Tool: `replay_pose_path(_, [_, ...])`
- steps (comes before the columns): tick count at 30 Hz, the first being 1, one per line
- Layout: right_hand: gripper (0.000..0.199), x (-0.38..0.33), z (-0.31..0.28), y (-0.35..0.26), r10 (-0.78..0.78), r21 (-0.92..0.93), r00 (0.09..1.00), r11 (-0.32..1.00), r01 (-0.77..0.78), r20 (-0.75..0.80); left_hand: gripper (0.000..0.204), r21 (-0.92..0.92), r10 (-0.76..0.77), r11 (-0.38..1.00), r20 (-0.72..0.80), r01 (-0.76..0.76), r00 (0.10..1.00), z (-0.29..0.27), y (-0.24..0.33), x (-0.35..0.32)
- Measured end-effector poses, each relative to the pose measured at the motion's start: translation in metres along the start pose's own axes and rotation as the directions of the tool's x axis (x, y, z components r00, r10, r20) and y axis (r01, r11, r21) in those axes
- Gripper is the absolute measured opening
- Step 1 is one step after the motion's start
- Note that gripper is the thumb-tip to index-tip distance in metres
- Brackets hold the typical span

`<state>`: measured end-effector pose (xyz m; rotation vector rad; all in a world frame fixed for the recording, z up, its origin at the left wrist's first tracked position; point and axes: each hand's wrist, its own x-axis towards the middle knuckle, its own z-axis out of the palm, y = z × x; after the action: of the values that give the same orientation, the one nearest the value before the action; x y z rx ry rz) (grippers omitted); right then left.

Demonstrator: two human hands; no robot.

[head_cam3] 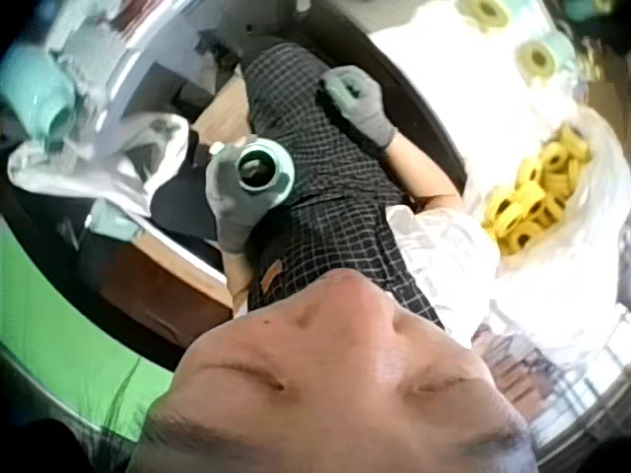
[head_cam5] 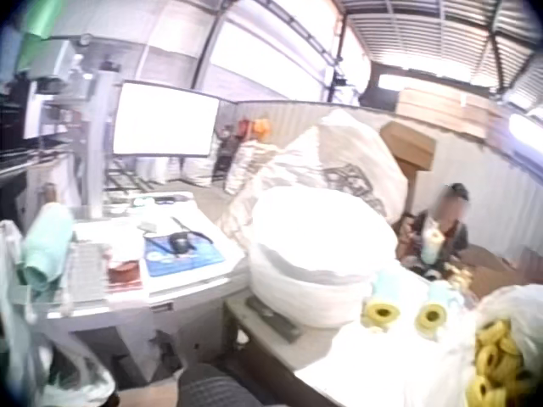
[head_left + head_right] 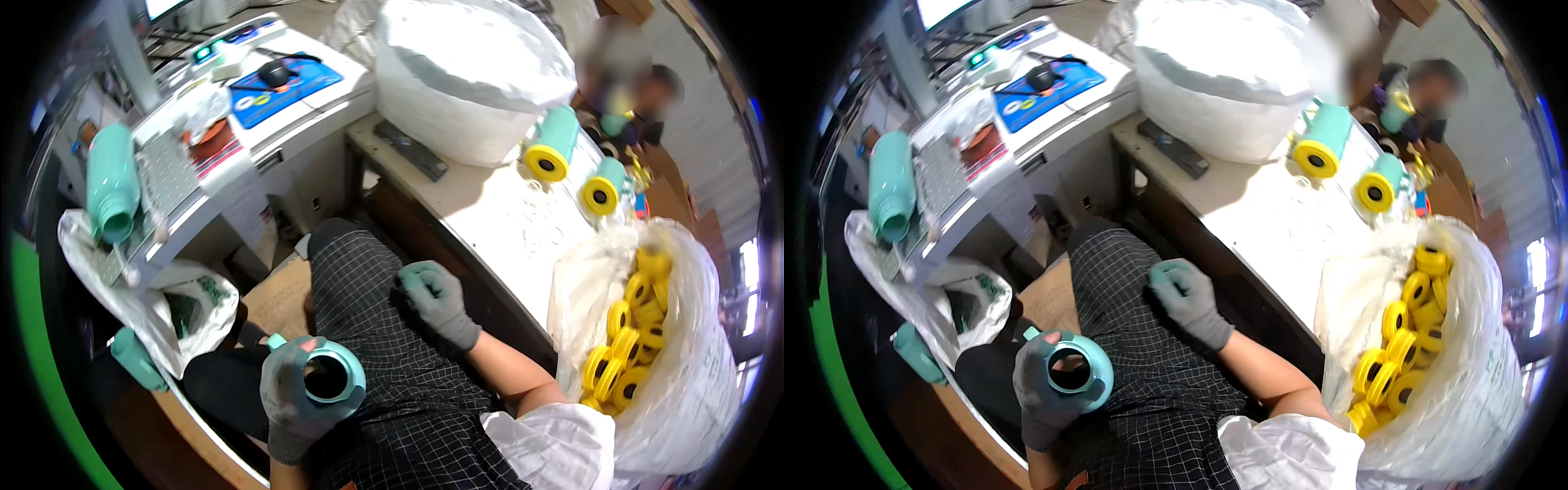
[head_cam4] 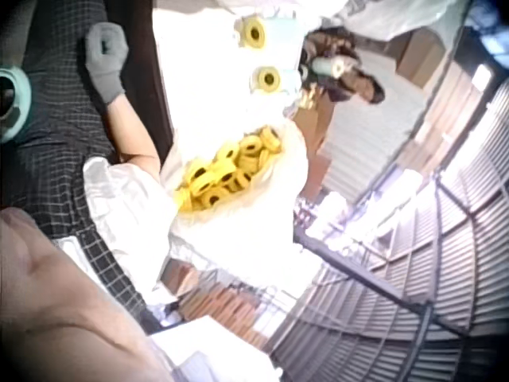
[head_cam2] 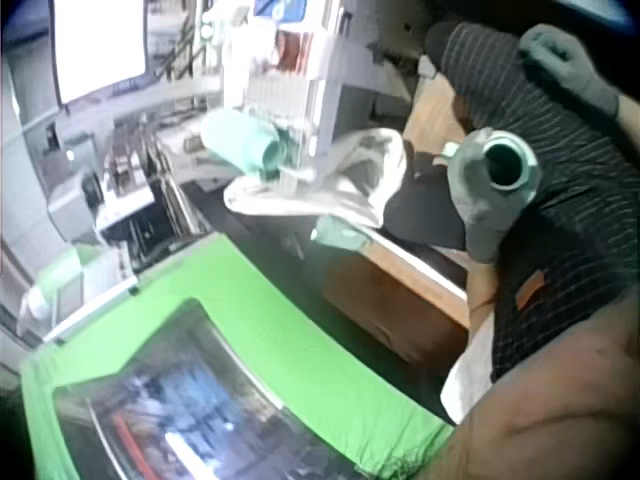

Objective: The person assembles teal-colored kettles by inserting a white plastic component into the opening and then screwing on a yellow lid. The person handles the kettles one at a time, repeating the assembly process for multiple units.

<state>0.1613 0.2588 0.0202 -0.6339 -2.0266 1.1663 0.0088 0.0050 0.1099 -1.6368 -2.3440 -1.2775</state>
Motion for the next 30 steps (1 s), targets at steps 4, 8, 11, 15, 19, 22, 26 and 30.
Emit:
replay_pose_path(4, [0.013,-0.020,-0.074,0.048,0.107,-0.121,0.932,0.980,-0.157,-0.347,0.074,-0.044,0.138,0.990,0.080,-0.135,0.987,0.014,-0.013,0.014])
replay_pose_path(8, [0.022,0.014,-0.129,0.068,0.124,-0.318,0.869,0.898,-0.303,-0.479,0.070,-0.080,0.086,0.994,0.185,-0.072,0.979,0.023,-0.002,0.021])
replay_pose_path(11, [0.039,0.041,-0.167,0.126,0.038,-0.617,0.872,0.691,-0.376,-0.489,0.080,-0.025,0.069,0.998,0.220,-0.065,0.973,0.033,0.010,0.027])
replay_pose_path(15, [0.029,0.075,-0.157,0.134,0.286,-0.662,0.838,0.516,-0.543,-0.465,0.084,0.059,-0.052,0.998,0.263,0.038,0.963,0.035,0.011,0.026])
replay_pose_path(19, [0.023,0.058,-0.131,0.109,0.198,-0.503,0.883,0.760,-0.413,-0.425,0.094,0.196,-0.005,0.979,0.290,-0.054,0.957,0.034,0.007,0.026])
replay_pose_path(22, [0.045,0.044,-0.086,0.033,0.470,0.244,0.865,0.872,-0.425,-0.174,0.104,0.044,-0.093,0.995,0.131,0.088,0.987,0.043,0.008,0.022])
replay_pose_path(26, [0.060,0.019,-0.015,-0.042,0.225,0.609,0.785,0.523,-0.597,0.577,0.107,0.147,0.200,0.963,0.167,-0.225,0.965,0.038,0.006,0.022])
replay_pose_path(30, [0.063,-0.003,0.028,-0.054,0.163,0.534,0.785,0.649,-0.542,0.598,0.045,0.246,0.352,0.882,0.226,-0.403,0.908,0.031,-0.005,0.013])
